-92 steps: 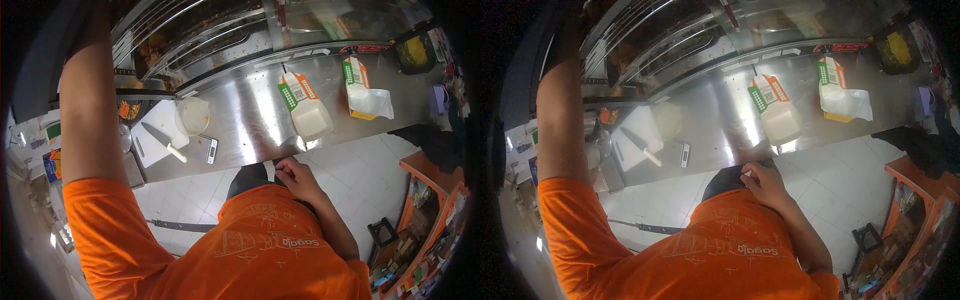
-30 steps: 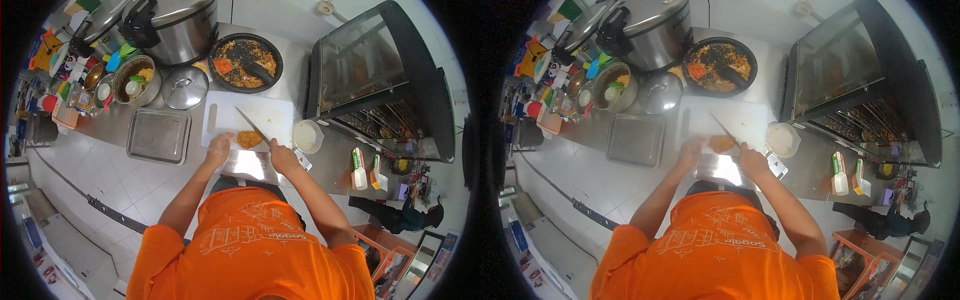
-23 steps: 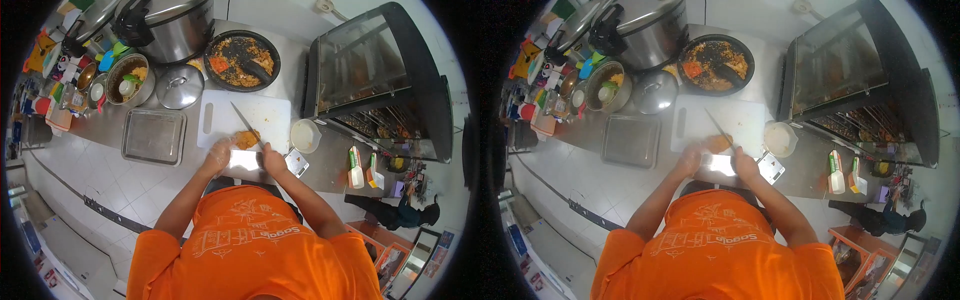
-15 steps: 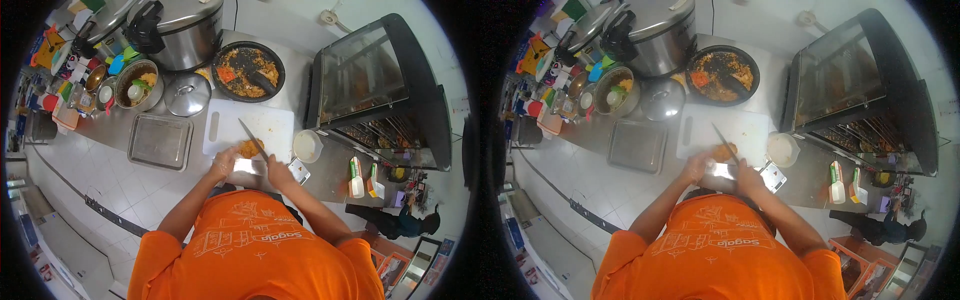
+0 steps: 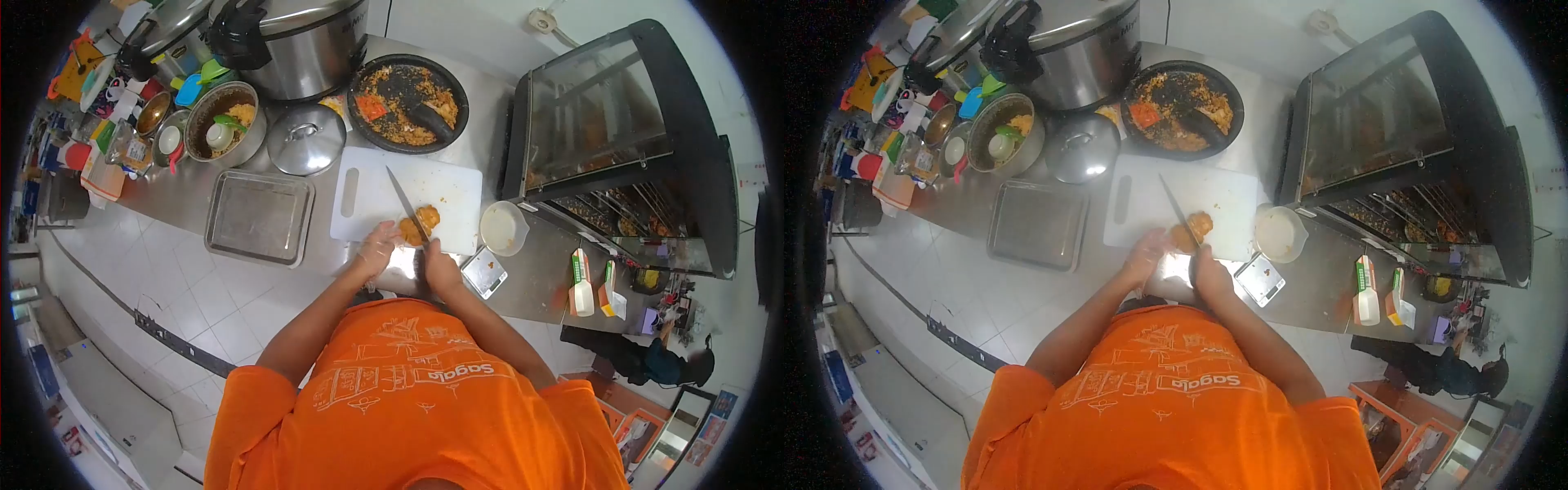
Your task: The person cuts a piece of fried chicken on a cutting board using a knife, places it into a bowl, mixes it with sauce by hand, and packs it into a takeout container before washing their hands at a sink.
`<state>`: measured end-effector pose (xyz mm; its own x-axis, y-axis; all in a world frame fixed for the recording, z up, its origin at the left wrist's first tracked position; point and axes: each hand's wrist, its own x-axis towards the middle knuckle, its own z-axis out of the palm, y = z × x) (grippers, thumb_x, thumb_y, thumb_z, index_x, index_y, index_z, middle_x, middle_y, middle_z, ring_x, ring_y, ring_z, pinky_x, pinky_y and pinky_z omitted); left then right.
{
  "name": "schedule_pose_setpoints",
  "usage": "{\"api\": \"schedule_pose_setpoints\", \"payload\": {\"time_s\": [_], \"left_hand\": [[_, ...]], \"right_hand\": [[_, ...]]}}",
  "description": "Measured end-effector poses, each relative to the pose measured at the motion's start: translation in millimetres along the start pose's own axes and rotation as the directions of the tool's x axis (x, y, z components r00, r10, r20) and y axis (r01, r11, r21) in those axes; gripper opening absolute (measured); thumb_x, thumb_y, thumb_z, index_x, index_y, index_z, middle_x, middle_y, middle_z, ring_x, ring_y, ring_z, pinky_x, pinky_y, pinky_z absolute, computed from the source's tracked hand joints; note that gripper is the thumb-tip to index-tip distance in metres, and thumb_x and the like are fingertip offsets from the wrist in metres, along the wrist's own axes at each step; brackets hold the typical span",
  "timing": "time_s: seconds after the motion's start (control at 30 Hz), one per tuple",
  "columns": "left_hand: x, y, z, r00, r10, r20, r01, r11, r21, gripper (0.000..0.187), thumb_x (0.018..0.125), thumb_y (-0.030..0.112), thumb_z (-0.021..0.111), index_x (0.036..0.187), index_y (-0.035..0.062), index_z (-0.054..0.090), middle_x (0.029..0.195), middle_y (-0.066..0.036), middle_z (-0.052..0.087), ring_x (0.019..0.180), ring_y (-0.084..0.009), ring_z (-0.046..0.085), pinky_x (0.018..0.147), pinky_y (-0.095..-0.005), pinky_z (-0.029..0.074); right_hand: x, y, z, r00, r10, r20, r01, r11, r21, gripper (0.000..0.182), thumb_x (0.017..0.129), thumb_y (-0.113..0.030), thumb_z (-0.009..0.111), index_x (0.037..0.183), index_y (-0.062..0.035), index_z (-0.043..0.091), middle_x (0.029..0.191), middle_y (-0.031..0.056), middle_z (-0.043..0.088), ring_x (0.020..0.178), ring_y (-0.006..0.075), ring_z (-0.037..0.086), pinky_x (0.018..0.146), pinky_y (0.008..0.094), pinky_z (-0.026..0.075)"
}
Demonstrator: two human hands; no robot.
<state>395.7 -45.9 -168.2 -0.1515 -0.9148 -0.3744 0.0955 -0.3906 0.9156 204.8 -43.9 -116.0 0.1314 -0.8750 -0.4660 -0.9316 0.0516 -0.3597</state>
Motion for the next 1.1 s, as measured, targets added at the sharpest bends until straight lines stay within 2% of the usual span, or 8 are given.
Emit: {"api": "schedule_pose_setpoints", "payload": {"time_s": [0.5,0.57,0.67,0.87,0.97,1.0,1.07,1.1], "left_hand": [[-3.9,21.4,8.6,0.996,-0.053,0.067,0.036,0.973,0.228,0.060,0.090,0.006,0.051,0.146,-0.0025,0.029,0.139,-0.024,0.052,0.121,-0.0360,0.056,0.104,-0.0388,0.043],[8.7,13.0,-0.5,0.999,-0.020,0.050,-0.023,0.681,0.732,0.063,0.090,0.013,0.055,0.148,0.0029,0.031,0.146,-0.019,0.047,0.130,-0.0397,0.048,0.110,-0.0420,0.038],[-0.8,74.3,-1.3,0.959,0.175,0.222,-0.275,0.397,0.875,0.065,0.090,0.018,0.058,0.150,0.0118,0.032,0.152,-0.014,0.039,0.140,-0.0371,0.036,0.115,-0.0420,0.031],[76.4,85.1,29.0,0.571,0.011,0.821,-0.819,-0.066,0.570,0.079,0.083,0.028,0.069,0.151,0.0117,0.033,0.155,-0.013,0.034,0.145,-0.0296,0.028,0.118,-0.0388,0.026],[109.5,74.1,42.6,0.577,-0.184,0.796,-0.816,-0.145,0.559,0.078,0.078,0.034,0.074,0.145,0.0085,0.041,0.148,-0.014,0.043,0.139,-0.0302,0.039,0.114,-0.0383,0.032],[130.8,51.8,38.2,0.550,-0.210,0.808,-0.835,-0.152,0.529,0.078,0.078,0.034,0.074,0.145,0.0085,0.041,0.148,-0.014,0.043,0.139,-0.0302,0.039,0.114,-0.0383,0.032],[175.9,-12.2,17.6,0.609,-0.038,0.792,-0.591,0.644,0.485,0.028,0.089,0.022,0.062,0.114,0.0102,0.066,0.126,-0.010,0.062,0.113,-0.0272,0.060,0.086,-0.0419,0.050],[184.4,-31.4,14.3,0.588,-0.069,0.806,-0.597,0.635,0.491,0.028,0.089,0.022,0.062,0.114,0.0102,0.066,0.126,-0.010,0.062,0.113,-0.0272,0.060,0.086,-0.0419,0.050]], "right_hand": [[23.6,-8.8,-45.5,0.979,-0.203,0.026,0.201,0.978,0.053,0.030,0.097,-0.021,0.049,0.113,0.0039,0.042,0.083,0.0363,0.064,0.082,0.0515,0.065,0.074,0.0585,0.051],[10.3,10.3,-75.2,0.979,-0.204,-0.028,0.204,0.979,0.013,0.030,0.098,-0.022,0.049,0.113,0.0036,0.042,0.082,0.0353,0.064,0.080,0.0528,0.064,0.074,0.0591,0.051],[-20.7,49.7,-95.3,0.996,-0.057,-0.068,0.055,0.998,-0.037,0.030,0.098,-0.023,0.049,0.114,0.0024,0.042,0.088,0.0356,0.063,0.086,0.0529,0.063,0.078,0.0584,0.050],[-20.8,71.3,-45.0,0.965,0.177,-0.194,-0.179,0.984,0.011,0.029,0.097,-0.022,0.047,0.115,0.0000,0.044,0.098,0.0335,0.062,0.090,0.0497,0.064,0.081,0.0565,0.051],[-3.1,66.7,-26.5,0.941,0.173,-0.292,-0.166,0.985,0.046,0.031,0.095,-0.021,0.050,0.117,-0.0011,0.044,0.099,0.0299,0.061,0.089,0.0470,0.066,0.080,0.0547,0.053],[-2.3,65.5,-21.4,0.938,0.176,-0.299,-0.155,0.984,0.092,0.033,0.093,-0.021,0.052,0.119,-0.0016,0.044,0.099,0.0276,0.061,0.088,0.0455,0.066,0.080,0.0535,0.054],[-12.7,58.5,-25.2,0.919,0.184,-0.348,-0.154,0.982,0.112,0.034,0.091,-0.021,0.054,0.119,-0.0018,0.044,0.100,0.0261,0.061,0.087,0.0449,0.066,0.079,0.0529,0.054],[-17.6,55.1,-28.9,0.907,0.150,-0.394,-0.124,0.988,0.090,0.036,0.090,-0.021,0.056,0.119,-0.0020,0.045,0.100,0.0246,0.062,0.087,0.0442,0.066,0.079,0.0522,0.054]]}}
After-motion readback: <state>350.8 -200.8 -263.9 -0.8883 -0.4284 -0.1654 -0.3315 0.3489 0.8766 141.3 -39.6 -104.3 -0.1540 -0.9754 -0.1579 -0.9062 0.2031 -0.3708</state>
